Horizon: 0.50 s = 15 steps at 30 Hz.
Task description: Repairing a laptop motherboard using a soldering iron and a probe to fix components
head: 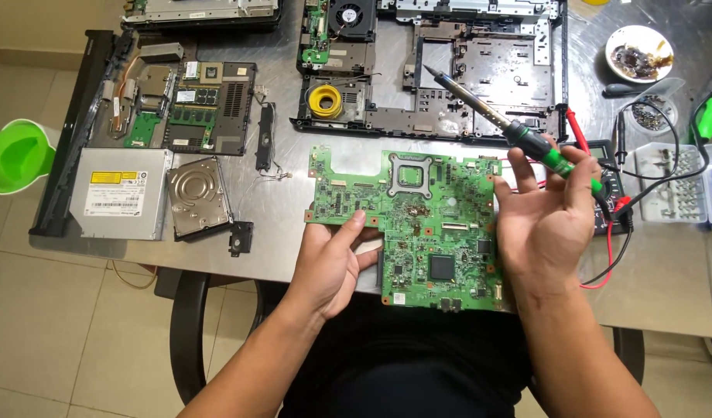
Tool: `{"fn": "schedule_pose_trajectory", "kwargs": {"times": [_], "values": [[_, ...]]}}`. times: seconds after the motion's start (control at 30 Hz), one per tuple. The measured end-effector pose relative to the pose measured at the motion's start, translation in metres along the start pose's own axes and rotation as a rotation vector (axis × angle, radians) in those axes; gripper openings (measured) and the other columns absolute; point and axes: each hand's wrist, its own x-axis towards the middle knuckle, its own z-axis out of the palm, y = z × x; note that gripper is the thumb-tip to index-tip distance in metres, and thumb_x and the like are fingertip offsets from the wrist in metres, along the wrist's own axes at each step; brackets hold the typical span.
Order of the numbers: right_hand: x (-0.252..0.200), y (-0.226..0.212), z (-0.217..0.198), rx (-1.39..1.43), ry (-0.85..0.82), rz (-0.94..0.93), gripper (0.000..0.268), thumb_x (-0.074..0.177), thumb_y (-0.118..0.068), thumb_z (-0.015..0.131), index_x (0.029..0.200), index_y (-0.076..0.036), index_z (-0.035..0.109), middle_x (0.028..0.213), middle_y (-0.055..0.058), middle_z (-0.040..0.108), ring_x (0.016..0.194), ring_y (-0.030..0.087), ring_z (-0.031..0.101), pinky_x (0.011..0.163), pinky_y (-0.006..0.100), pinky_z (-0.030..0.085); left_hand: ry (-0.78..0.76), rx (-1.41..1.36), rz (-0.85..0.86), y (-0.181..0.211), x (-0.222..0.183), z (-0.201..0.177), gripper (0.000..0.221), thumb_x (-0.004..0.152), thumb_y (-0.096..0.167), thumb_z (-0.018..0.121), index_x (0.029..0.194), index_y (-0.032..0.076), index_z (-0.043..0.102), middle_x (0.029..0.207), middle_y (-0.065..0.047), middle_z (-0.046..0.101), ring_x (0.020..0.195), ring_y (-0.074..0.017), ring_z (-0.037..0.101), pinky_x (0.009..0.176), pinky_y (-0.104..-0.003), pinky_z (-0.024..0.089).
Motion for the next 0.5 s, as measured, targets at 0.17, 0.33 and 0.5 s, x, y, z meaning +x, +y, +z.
{"fn": "schedule_pose_trajectory", "kwargs": {"times": [0.17, 0.33, 0.5], "values": [[0.002, 0.007, 0.003, 0.006, 0.029, 0.038, 0.019, 0.098, -0.042, 0.061, 0.102, -0.025, 0.068, 0.118, -0.003, 0.072, 0.106, 0.031, 0.072, 0.081, 0.048, 0.051, 0.034, 0.054, 0.004, -0.001, 0.002, -0.008, 0.006, 0.097, 0.01, 0.066, 0.1, 0.01, 0.06, 0.094, -0.009, 0.069, 0.095, -0.024, 0.07, 0.082, -0.051, 0.061], [0.003, 0.011, 0.004, 0.062, -0.028, 0.017, 0.023, 0.104, -0.041, 0.054, 0.11, -0.02, 0.063, 0.121, 0.001, 0.068, 0.107, 0.028, 0.068, 0.081, 0.043, 0.054, 0.063, 0.048, -0.075, 0.016, -0.008, 0.006, 0.029, 0.094, 0.005, 0.063, 0.122, 0.0, 0.065, 0.113, -0.016, 0.073, 0.105, -0.0293, 0.069, 0.093, -0.055, 0.056], [-0.003, -0.007, 0.017, 0.024, -0.044, 0.108, 0.024, 0.109, -0.036, 0.046, 0.111, -0.015, 0.059, 0.127, 0.006, 0.068, 0.109, 0.037, 0.072, 0.07, 0.04, 0.053, 0.125, 0.066, -0.016, 0.008, 0.002, -0.01, 0.011, 0.1, 0.003, 0.062, 0.091, -0.002, 0.064, 0.094, -0.02, 0.072, 0.093, -0.0319, 0.072, 0.08, -0.053, 0.059]]}}
